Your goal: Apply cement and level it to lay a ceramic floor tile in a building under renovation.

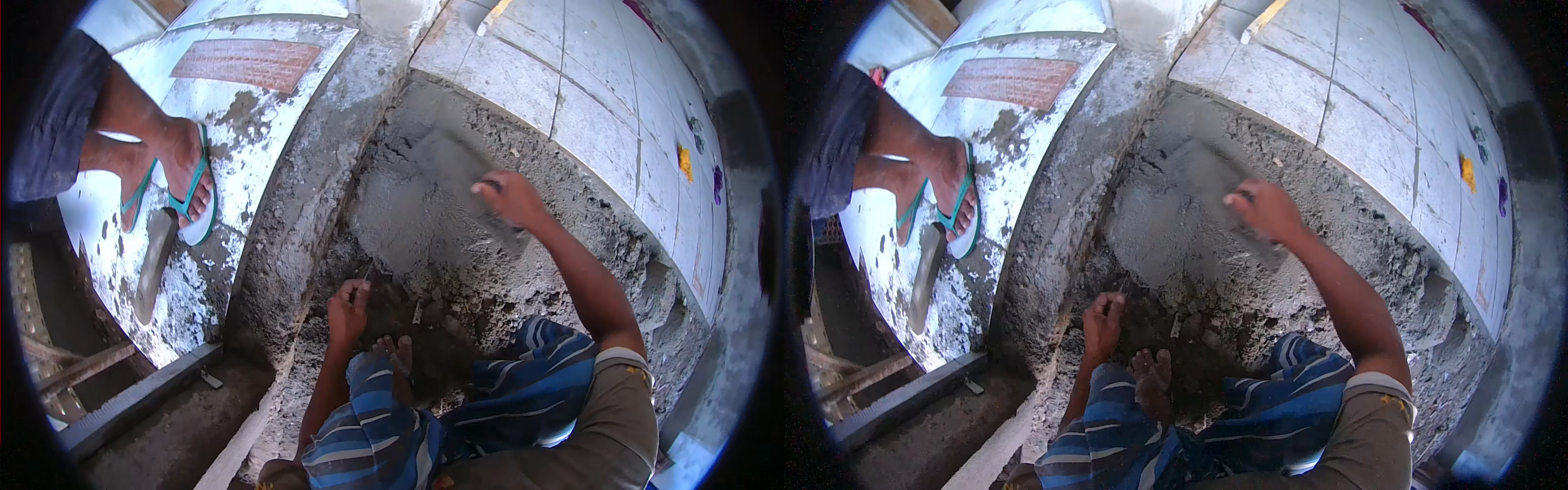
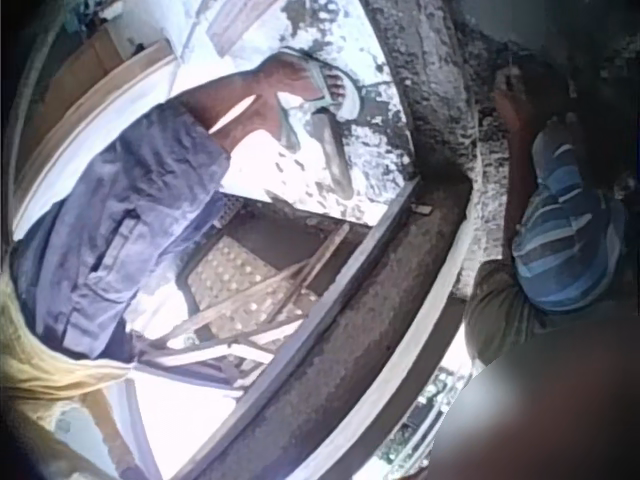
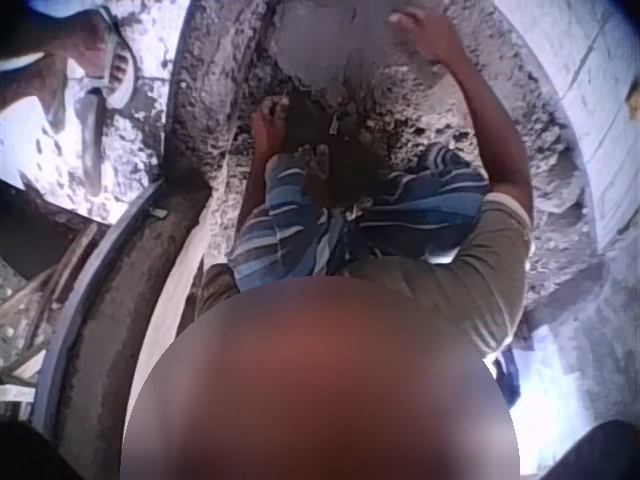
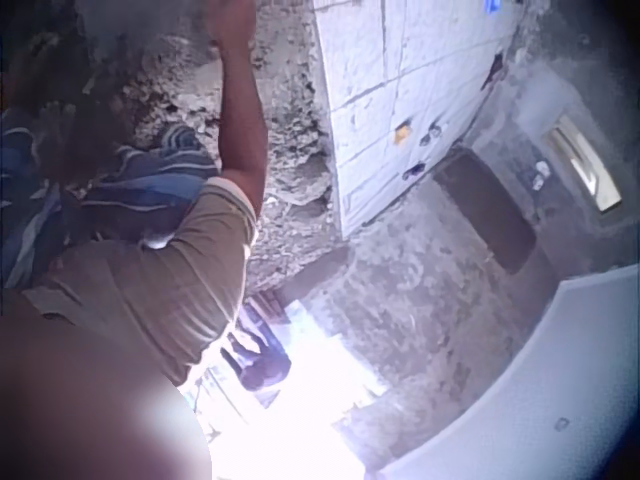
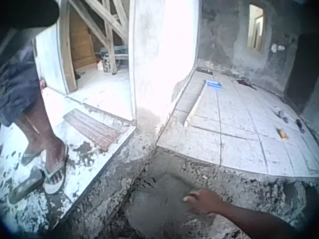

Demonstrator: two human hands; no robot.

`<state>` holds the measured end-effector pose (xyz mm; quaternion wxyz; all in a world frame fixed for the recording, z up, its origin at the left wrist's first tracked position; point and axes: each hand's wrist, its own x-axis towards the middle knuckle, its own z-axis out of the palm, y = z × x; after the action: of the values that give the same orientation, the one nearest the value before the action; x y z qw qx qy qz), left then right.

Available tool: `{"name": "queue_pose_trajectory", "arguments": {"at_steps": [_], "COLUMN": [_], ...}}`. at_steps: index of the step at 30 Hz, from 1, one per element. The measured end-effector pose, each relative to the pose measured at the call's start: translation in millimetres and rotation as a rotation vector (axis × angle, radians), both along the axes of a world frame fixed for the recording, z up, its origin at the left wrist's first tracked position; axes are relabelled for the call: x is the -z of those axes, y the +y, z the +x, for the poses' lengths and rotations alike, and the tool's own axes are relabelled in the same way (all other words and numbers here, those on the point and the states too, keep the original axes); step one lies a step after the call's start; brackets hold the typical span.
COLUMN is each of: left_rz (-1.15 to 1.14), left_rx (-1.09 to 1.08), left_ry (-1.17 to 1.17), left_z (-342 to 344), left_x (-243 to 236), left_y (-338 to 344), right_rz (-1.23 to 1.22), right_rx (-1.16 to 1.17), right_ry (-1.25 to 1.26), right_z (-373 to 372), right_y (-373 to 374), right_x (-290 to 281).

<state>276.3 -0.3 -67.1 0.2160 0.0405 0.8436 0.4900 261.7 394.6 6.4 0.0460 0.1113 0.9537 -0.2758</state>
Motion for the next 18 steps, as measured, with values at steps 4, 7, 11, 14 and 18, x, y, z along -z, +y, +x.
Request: {"name": "queue_pose_trajectory", "arguments": {"at_steps": [4, 7, 11, 14, 18], "left_rz": [-0.063, -0.125, -0.034, -0.038, -0.01], "left_rx": [-0.117, -0.149, -0.158, -0.181, -0.077], "left_ry": [0.101, 0.096, 0.193, 0.134, 0.074], "left_z": [-4, -6, -3, 2, 7], "left_x": [7, 11, 6, -2, 17], "left_y": [-3, -5, 4, 2, 2], "right_rz": [0.136, 0.188, 0.16, -0.103, -0.27], "right_rx": [0.206, 0.293, 0.279, 0.11, -0.162], "right_ry": [-0.098, -0.157, 0.023, -0.028, -0.155], "right_z": [13, 4, -1, 1, -3], "right_y": [33, 29, 36, -15, -70], "right_x": [-9, -6, 30, 35, 26]}}
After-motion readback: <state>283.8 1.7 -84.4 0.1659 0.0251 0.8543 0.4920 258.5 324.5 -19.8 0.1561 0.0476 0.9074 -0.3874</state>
